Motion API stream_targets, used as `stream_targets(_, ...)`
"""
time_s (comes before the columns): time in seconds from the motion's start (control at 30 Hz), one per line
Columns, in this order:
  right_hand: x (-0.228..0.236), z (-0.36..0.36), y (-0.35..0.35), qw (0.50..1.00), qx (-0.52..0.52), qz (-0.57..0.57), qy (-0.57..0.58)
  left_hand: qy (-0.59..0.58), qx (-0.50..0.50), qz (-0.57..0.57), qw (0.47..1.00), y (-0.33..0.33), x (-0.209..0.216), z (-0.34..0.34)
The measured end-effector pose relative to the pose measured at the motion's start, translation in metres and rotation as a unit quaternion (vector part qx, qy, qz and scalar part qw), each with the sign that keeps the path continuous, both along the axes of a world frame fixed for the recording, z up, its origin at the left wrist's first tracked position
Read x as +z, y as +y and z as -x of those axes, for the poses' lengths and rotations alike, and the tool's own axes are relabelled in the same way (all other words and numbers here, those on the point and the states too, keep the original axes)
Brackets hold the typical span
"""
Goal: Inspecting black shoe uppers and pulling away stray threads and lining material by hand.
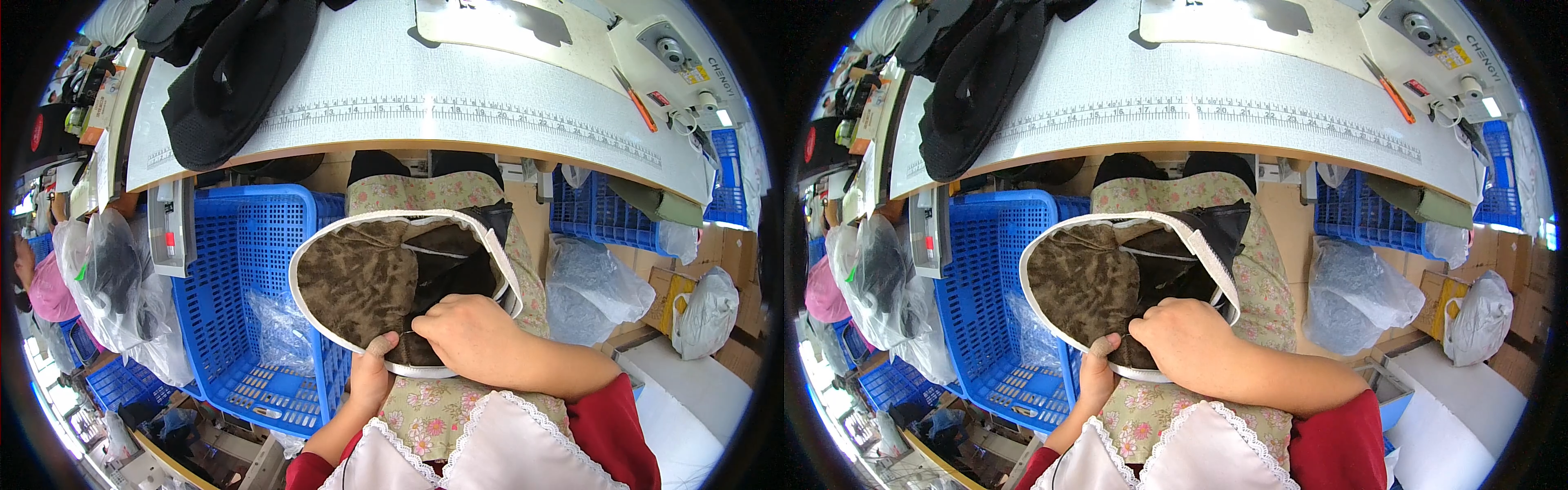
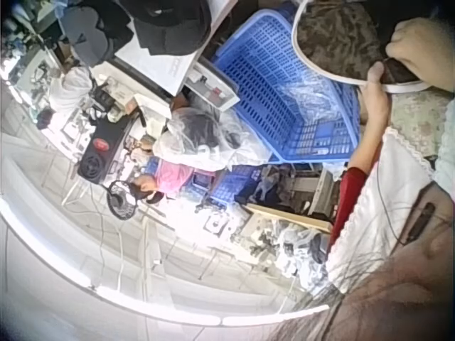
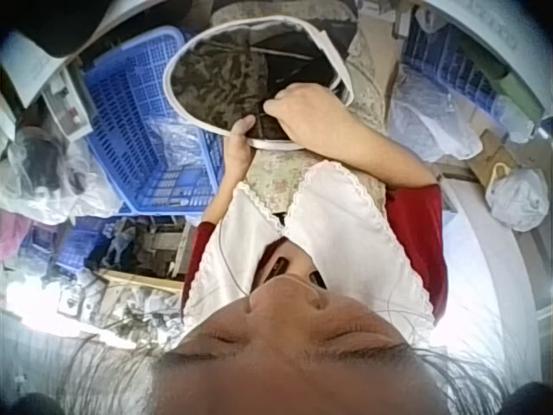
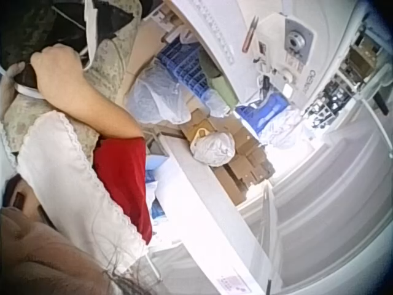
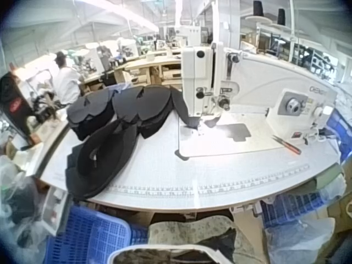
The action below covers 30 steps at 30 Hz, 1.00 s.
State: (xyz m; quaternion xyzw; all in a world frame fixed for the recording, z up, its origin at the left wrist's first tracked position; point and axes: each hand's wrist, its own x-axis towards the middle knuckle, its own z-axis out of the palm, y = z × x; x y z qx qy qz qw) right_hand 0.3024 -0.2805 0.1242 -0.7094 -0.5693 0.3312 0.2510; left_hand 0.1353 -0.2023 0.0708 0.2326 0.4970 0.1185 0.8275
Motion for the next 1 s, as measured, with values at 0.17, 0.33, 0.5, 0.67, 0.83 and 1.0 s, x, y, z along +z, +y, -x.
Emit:
stream_targets(0.17, -0.003, -0.001, 0.000, 1.000, 0.004, 0.012, 0.007, 0.005, 0.011, 0.008, 1.000, 0.000, 0.001, -0.003)
stream_targets(0.33, -0.004, 0.000, 0.000, 1.000, 0.005, 0.023, 0.012, 0.011, 0.007, 0.017, 1.000, 0.000, -0.003, 0.000)
stream_targets(0.5, -0.005, -0.001, 0.001, 0.999, 0.007, 0.029, 0.033, 0.039, -0.016, -0.003, 0.999, 0.000, 0.001, -0.002)
stream_targets(0.67, -0.011, 0.001, 0.000, 0.999, 0.005, 0.030, 0.032, 0.046, -0.036, -0.015, 0.998, 0.001, -0.002, 0.001)
stream_targets(0.83, -0.010, -0.002, 0.001, 0.999, 0.011, 0.024, 0.029, 0.026, -0.018, 0.001, 0.999, 0.000, -0.003, 0.001)
stream_targets(1.0, -0.005, -0.005, 0.002, 0.999, 0.005, 0.032, 0.036, -0.007, -0.003, 0.010, 1.000, -0.001, 0.003, -0.003)
